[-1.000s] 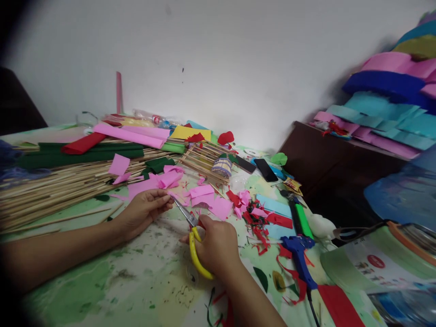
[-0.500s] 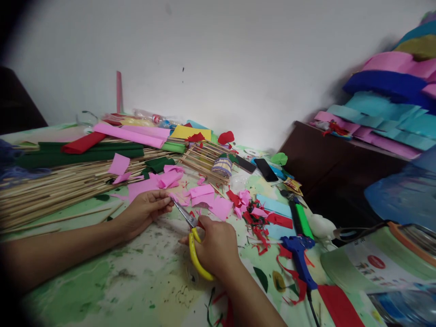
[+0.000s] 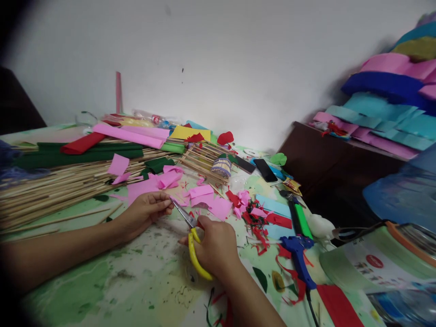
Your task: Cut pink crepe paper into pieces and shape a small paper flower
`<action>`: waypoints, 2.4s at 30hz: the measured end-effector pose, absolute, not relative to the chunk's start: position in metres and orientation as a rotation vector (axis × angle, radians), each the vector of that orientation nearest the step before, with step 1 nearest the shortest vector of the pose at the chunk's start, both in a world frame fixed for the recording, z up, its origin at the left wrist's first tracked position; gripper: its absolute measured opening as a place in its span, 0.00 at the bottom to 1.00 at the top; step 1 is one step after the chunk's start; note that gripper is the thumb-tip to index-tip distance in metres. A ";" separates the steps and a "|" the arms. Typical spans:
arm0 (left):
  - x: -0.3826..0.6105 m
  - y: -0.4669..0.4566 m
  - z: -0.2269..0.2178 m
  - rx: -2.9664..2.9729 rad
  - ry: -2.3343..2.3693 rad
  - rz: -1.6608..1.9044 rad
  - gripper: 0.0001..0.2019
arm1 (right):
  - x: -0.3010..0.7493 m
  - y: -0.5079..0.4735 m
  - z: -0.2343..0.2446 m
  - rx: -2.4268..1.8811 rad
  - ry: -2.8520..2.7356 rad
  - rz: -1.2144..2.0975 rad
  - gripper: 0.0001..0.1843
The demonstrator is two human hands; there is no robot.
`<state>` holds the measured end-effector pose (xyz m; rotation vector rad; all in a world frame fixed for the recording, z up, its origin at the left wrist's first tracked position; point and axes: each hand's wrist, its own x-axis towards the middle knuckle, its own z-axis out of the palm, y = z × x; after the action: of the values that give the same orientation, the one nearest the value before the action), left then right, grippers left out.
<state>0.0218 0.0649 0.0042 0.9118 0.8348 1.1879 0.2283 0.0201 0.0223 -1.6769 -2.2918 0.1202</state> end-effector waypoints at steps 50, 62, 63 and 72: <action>-0.004 0.059 0.023 1.787 0.827 1.170 0.03 | 0.213 0.023 0.066 -1.602 -2.090 0.440 0.21; 0.004 0.054 0.024 1.710 0.888 1.223 0.04 | 0.160 0.034 0.032 -1.187 -1.493 1.305 0.14; 0.005 0.055 0.025 1.705 0.880 1.219 0.03 | 0.160 0.034 0.030 -1.199 -1.478 1.283 0.13; 0.004 0.060 0.021 1.532 0.823 1.148 0.05 | 0.168 0.027 0.028 -1.412 -1.606 0.911 0.08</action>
<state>0.0039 0.0601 0.0206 1.5322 0.8232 1.1480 0.1683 0.0273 0.0278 -1.4118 -1.6058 0.9111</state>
